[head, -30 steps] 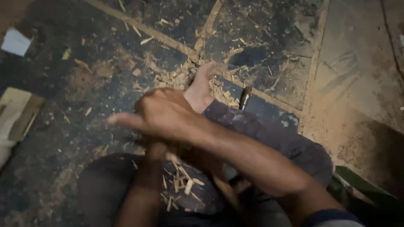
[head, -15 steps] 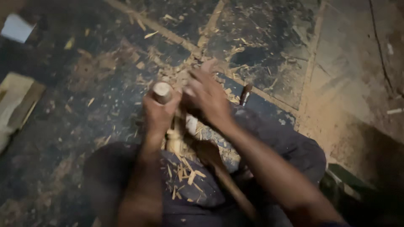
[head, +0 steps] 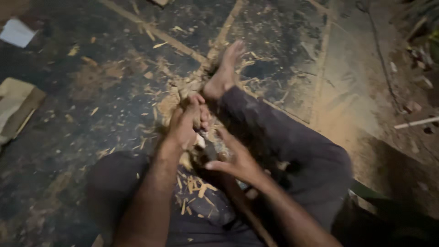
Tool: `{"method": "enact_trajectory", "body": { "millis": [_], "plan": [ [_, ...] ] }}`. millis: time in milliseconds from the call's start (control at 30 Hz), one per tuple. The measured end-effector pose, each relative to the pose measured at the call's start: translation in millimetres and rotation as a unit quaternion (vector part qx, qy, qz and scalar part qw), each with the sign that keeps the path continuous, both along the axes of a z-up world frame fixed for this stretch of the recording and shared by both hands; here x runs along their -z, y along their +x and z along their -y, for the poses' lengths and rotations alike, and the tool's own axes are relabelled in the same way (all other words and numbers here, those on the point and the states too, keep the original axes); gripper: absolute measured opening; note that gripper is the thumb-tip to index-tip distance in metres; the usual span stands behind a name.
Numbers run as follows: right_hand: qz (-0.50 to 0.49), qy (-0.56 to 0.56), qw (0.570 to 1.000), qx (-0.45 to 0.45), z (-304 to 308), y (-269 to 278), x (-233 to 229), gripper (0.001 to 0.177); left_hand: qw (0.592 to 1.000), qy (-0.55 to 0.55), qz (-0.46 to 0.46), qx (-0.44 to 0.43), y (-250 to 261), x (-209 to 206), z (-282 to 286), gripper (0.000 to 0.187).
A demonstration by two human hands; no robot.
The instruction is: The person carves a wooden furniture leg using a chisel and a wooden mallet while sitting on the floor.
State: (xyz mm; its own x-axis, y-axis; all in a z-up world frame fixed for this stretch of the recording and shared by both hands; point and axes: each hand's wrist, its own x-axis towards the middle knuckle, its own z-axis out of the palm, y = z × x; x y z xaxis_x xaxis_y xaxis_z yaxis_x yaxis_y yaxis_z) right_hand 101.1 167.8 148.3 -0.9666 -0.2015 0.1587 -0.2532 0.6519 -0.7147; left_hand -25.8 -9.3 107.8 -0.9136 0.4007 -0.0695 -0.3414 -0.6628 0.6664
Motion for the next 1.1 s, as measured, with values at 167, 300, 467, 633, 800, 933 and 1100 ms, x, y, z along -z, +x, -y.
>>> {"method": "enact_trajectory", "body": {
  "millis": [167, 300, 467, 633, 800, 933, 1100],
  "plan": [
    [0.159, -0.076, 0.972, 0.152, -6.7, -26.8, 68.9, 0.04, 0.856, -0.489, -0.154, -0.063, -15.4, -4.3, -4.3, 0.056],
    [0.259, -0.018, 0.93, 0.259, -45.2, -54.2, 138.6, 0.031, 0.839, -0.534, -0.02, -0.107, -24.0, -30.6, 20.0, 0.057],
    [0.13, 0.025, 0.92, 0.37, -108.9, -65.1, 174.5, 0.025, 0.852, -0.473, -0.096, -0.202, -24.1, -32.0, 36.1, 0.042],
    [0.037, 0.305, 0.882, 0.357, -127.6, -60.5, 189.0, 0.044, 0.883, -0.383, -0.104, -0.251, -22.6, -35.5, 39.8, 0.034],
    [0.176, 0.261, 0.858, 0.405, -152.8, -58.8, 207.3, 0.049, 0.882, -0.415, -0.063, -0.215, -13.0, -54.1, 41.0, 0.038],
    [0.209, -0.069, 0.887, 0.406, -146.4, -47.6, 211.3, 0.033, 0.888, -0.4, -0.069, -0.218, -15.4, -54.6, 41.0, 0.039],
    [0.384, -0.479, 0.71, 0.345, -86.9, -42.1, 137.6, 0.015, 0.873, -0.433, -0.089, -0.205, -17.2, -55.0, 38.2, 0.038]
  ]
}}
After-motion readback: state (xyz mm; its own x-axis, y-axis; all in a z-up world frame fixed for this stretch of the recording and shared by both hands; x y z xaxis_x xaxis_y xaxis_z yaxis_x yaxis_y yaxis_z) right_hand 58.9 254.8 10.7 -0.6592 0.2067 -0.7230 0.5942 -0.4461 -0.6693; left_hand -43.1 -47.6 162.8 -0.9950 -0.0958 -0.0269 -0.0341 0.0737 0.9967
